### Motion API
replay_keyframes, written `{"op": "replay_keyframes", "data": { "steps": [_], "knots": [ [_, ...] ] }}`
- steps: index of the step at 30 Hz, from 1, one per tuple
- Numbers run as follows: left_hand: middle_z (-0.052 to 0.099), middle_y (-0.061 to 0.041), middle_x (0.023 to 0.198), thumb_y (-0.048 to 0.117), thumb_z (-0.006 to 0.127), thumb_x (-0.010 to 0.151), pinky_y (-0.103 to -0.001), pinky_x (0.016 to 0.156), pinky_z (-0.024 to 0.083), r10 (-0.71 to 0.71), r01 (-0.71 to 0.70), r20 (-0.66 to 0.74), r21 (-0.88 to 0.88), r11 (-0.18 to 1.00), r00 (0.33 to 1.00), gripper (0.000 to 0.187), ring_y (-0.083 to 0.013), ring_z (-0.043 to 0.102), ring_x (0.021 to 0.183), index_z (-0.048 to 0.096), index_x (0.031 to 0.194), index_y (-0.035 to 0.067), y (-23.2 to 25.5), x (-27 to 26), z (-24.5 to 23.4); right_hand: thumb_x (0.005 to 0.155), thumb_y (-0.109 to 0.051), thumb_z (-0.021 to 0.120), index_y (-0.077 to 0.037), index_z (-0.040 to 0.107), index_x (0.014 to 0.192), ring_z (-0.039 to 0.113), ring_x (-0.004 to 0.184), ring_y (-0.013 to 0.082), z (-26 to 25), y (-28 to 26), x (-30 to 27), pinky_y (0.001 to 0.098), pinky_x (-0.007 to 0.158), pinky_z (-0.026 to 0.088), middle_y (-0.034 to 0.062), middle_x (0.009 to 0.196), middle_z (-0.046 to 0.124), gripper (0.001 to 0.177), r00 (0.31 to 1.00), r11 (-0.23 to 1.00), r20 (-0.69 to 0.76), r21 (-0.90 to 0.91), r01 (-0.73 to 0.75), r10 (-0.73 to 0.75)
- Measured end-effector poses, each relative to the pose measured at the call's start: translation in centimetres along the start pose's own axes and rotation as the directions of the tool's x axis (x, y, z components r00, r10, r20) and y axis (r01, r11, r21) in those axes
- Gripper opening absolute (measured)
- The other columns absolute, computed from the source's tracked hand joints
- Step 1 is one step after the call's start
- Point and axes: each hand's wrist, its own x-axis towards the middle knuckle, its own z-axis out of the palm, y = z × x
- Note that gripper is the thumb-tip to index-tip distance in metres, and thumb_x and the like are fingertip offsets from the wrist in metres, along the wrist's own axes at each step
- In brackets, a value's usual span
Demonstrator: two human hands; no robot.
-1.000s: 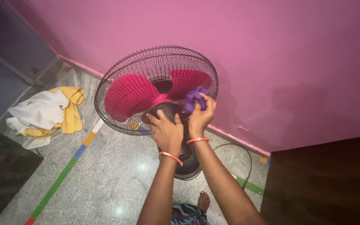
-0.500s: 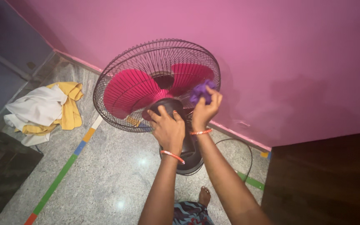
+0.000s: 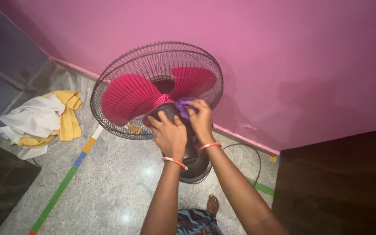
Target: The person wipes the front grill and blades of a standing fan using a purple cloth. They rotate the fan head to access different sections and continue wiping the grill and blades.
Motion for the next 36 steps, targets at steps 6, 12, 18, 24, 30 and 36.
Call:
{"op": "replay_keyframes", "data": {
  "steps": [6,12,18,24,30,36],
  "knots": [
    [0.040,-0.036,0.148,0.037,0.066,0.092,-0.058,0.088,0.054,0.006,-0.006,-0.025,0.006,1.000,1.000,0.050,-0.0534,0.055,0.122,0.049,0.127,0.005,-0.4,-0.5,0.0,0.085,0.002,0.067,-0.003,0.075,0.112,0.066,0.110,0.0284,-2.2,-0.8,1.7,0.0374,0.099,0.052,0.0116,0.113,0.064,0.029,0.883,0.998,-0.468,0.058,-0.019,0.044],
    [0.040,-0.038,0.147,0.037,0.065,0.092,-0.058,0.092,0.052,0.024,-0.022,-0.036,0.044,0.999,0.999,0.050,-0.0545,0.055,0.119,0.049,0.128,0.007,-0.5,0.0,-0.2,0.089,0.001,0.064,-0.001,0.070,0.123,0.064,0.113,0.0290,-0.3,-1.1,4.4,0.0388,0.099,0.050,0.0125,0.119,0.063,0.034,0.844,0.999,-0.534,0.036,-0.024,0.040],
    [0.033,-0.036,0.153,0.039,0.063,0.093,-0.063,0.093,0.050,0.001,0.000,0.051,-0.019,1.000,0.999,0.051,-0.0530,0.047,0.131,0.047,0.128,0.005,-0.7,0.4,-0.7,0.081,-0.002,0.071,-0.001,0.069,0.105,0.067,0.102,0.0285,1.8,-1.3,-0.9,0.0380,0.092,0.053,0.0121,0.106,0.068,0.025,0.975,0.994,-0.209,-0.053,-0.092,0.079],
    [0.031,-0.032,0.156,0.041,0.064,0.093,-0.063,0.095,0.049,0.047,-0.045,0.044,-0.046,0.998,0.998,0.056,-0.0514,0.042,0.137,0.046,0.130,0.003,-1.1,0.4,-0.8,0.091,-0.002,0.065,-0.004,0.066,0.112,0.069,0.098,0.0200,-0.7,-1.9,1.8,0.0361,0.090,0.056,0.0112,0.104,0.072,0.022,0.837,0.989,-0.530,0.119,-0.086,0.137],
    [0.030,-0.031,0.157,0.042,0.064,0.093,-0.064,0.096,0.049,0.051,-0.050,0.059,-0.019,0.999,0.997,0.059,-0.0495,0.042,0.138,0.045,0.133,0.003,-2.2,0.3,-0.2,0.102,-0.008,0.059,-0.003,0.056,0.142,0.055,0.128,0.0414,-0.4,-2.3,6.5,0.0451,0.107,0.047,0.0287,0.143,0.052,0.041,0.867,0.988,-0.492,-0.073,-0.137,0.084],
    [0.028,-0.033,0.158,0.044,0.062,0.097,-0.065,0.094,0.049,0.083,-0.079,0.071,-0.054,0.995,0.994,0.060,-0.0514,0.039,0.139,0.044,0.135,0.002,-2.5,0.7,0.7,0.093,-0.018,0.053,-0.009,0.012,0.163,0.028,0.144,0.0471,4.5,-2.2,-0.6,0.0426,0.111,0.036,0.0315,0.163,0.004,0.082,0.898,0.898,-0.108,-0.067,-0.434,0.426]
  ]
}}
